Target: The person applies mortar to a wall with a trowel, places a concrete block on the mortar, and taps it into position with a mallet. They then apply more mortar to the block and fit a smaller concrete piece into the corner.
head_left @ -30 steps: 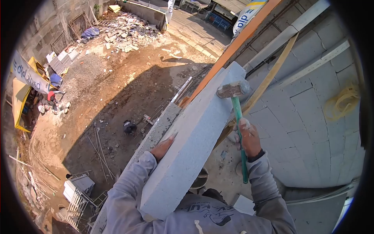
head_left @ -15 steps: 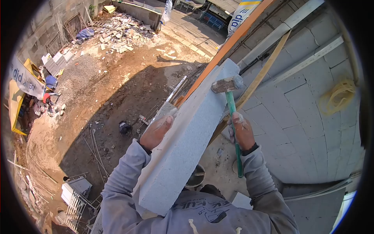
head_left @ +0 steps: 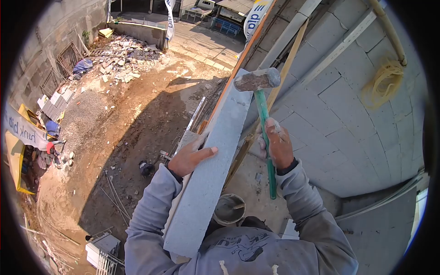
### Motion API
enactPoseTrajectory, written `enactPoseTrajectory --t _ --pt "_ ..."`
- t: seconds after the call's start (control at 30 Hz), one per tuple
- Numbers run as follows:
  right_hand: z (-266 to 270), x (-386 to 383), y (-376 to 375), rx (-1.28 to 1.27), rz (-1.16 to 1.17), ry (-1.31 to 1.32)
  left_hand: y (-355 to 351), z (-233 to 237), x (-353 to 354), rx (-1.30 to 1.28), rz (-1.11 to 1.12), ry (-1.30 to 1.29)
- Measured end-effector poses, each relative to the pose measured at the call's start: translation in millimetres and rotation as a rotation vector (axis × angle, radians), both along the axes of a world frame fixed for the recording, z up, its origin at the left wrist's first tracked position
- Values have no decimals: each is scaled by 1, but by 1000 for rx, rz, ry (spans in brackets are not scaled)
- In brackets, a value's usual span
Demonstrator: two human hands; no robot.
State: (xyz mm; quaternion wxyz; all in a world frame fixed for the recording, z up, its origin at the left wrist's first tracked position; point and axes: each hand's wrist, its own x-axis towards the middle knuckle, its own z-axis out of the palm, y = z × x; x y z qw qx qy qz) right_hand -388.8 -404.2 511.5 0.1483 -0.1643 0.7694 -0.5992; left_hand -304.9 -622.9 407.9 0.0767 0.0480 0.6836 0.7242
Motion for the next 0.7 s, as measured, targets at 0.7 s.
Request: enactPoseTrajectory --t 0.7 --pt "3 -3 2 -12 27 -15 8 6 5 143 66 -46"
